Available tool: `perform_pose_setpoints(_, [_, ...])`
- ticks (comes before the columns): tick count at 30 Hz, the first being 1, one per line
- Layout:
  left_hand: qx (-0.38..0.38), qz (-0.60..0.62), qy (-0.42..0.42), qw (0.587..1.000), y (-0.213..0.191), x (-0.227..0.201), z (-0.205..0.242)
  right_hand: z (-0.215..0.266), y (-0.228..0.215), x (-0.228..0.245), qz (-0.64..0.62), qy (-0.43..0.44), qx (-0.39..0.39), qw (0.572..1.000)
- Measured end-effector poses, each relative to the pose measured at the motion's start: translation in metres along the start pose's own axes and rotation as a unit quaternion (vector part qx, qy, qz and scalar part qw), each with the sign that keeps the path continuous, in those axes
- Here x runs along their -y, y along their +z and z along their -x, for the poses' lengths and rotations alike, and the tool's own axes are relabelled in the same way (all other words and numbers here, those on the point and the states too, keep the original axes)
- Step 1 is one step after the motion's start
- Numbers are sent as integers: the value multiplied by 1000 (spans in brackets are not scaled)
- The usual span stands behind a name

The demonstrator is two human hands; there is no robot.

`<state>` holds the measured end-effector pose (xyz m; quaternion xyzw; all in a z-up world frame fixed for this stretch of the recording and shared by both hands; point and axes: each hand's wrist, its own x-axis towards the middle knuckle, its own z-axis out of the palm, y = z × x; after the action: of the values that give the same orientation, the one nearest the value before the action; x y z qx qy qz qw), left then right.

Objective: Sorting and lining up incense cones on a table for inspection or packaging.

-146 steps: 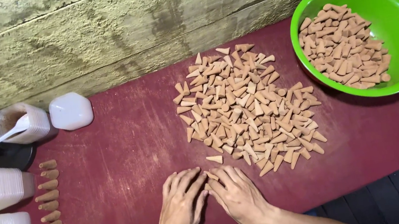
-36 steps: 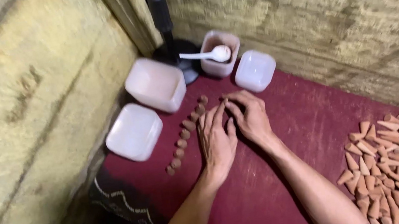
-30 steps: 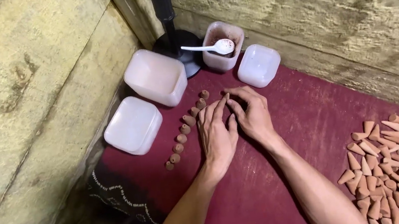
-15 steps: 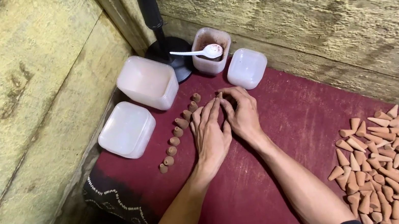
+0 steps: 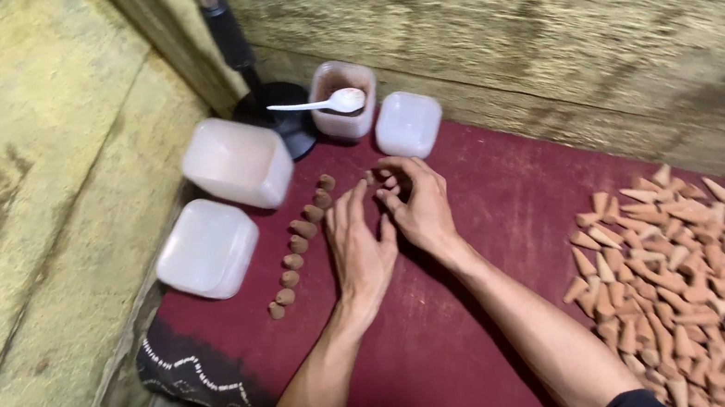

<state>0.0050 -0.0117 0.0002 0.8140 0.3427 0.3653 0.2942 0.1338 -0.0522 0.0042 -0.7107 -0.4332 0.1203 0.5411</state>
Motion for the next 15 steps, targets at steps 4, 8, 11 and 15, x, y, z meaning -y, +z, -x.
perform_pose_setpoints(4, [1, 76, 17, 997, 1, -22, 10, 24, -41, 26, 11, 2, -38, 999])
perform_pose_setpoints(8, [97, 113, 47, 988, 5, -61, 22, 60, -100, 58, 17, 7, -34, 999])
perform_pose_setpoints(11, [172, 141, 76, 972, 23, -88, 31, 88, -145, 69, 47, 10, -36, 998])
perform_pose_setpoints(15, [266, 156, 104, 945, 62, -115, 46, 124, -198, 47, 156, 24, -64, 985])
